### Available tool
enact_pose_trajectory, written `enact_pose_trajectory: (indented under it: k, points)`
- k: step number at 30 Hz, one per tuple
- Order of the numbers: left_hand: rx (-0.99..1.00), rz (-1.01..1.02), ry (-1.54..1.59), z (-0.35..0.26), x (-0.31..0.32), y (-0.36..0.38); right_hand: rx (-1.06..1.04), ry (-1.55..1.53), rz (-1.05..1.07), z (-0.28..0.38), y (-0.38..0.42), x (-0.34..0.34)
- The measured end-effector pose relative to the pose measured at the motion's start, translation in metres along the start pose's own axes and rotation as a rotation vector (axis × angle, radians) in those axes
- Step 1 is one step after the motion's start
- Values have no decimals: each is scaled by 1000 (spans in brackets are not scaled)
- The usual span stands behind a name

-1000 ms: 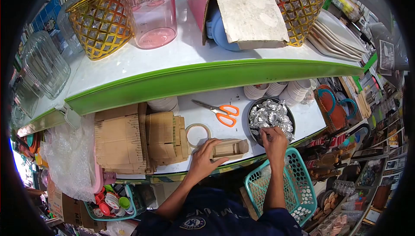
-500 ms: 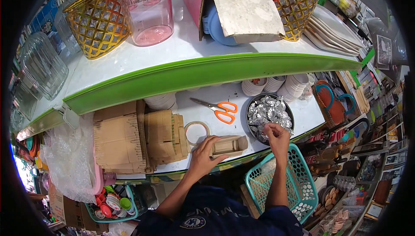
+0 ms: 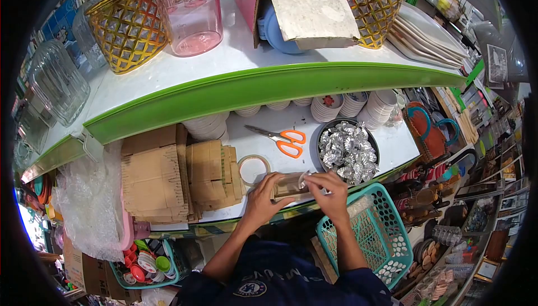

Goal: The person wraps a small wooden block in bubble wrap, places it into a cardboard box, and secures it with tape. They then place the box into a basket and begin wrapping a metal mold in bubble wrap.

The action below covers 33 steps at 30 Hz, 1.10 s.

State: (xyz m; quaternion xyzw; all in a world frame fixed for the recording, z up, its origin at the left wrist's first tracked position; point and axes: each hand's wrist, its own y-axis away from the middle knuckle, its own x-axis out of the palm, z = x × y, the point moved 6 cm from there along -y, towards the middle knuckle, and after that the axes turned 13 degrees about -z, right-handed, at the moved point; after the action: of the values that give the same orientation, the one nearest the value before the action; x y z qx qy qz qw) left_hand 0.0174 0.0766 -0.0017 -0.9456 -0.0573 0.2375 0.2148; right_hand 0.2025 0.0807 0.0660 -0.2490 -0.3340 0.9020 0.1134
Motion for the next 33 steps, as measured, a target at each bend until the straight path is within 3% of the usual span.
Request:
enact_pose_trajectory:
  k: [5, 7, 11, 33]
  points:
    - [4, 3, -12, -3, 0, -1, 123, 22, 46, -10, 15, 13]
    - [4, -1, -14, -2, -1, -1, 426, 42, 47, -35, 24, 13]
    - [5, 9, -24, 0, 2, 1, 437, -65, -48, -40, 25, 12]
    - [-8, 10, -19, -4, 1, 1, 420, -114, -3, -52, 41, 14]
